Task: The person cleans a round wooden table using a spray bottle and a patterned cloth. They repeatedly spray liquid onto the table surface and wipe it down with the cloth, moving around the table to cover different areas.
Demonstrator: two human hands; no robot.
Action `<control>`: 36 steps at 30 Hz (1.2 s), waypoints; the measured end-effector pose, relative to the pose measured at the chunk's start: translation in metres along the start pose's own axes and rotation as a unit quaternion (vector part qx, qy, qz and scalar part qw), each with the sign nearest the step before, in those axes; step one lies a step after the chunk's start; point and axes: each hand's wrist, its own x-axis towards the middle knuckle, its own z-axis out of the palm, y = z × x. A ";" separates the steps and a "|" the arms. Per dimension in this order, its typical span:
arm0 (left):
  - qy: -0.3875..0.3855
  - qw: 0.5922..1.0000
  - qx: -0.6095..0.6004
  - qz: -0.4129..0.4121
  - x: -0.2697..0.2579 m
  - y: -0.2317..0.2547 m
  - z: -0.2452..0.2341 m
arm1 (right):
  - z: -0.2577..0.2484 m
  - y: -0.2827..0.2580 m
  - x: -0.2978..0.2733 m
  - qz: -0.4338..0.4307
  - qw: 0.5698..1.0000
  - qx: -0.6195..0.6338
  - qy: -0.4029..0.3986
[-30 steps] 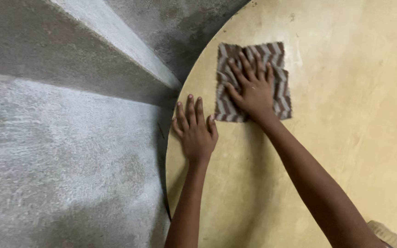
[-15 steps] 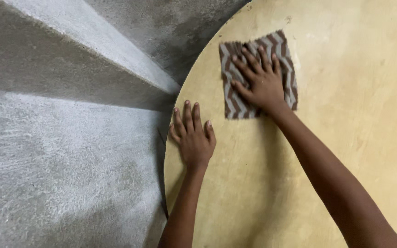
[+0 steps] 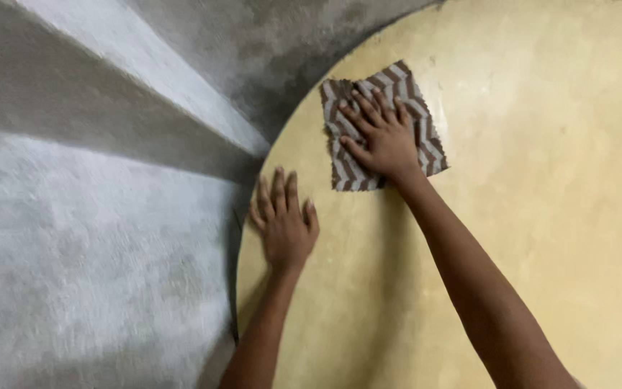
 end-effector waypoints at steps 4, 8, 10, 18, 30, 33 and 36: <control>0.008 1.000 -0.023 0.006 -0.005 -0.003 -0.001 | -0.027 0.004 -0.038 0.051 0.997 0.051 0.001; 0.010 1.000 -0.029 0.008 -0.005 -0.002 -0.001 | -0.026 -0.007 -0.024 0.097 0.995 0.024 -0.001; 0.015 0.999 -0.033 0.012 -0.005 -0.003 0.001 | -0.019 -0.017 -0.015 0.073 0.997 -0.026 -0.012; 0.018 0.998 -0.058 0.024 -0.012 -0.010 0.005 | -0.021 -0.097 -0.095 0.038 0.999 0.036 -0.016; -0.052 0.984 -0.158 0.070 -0.062 0.045 0.003 | -0.047 -0.078 -0.165 0.111 0.993 0.034 0.010; -0.067 0.987 -0.131 0.066 -0.066 0.039 0.005 | -0.045 -0.077 -0.168 0.123 0.992 0.025 0.016; -0.061 0.995 -0.041 0.065 -0.078 0.023 0.000 | -0.045 -0.078 -0.175 0.138 0.990 0.038 0.006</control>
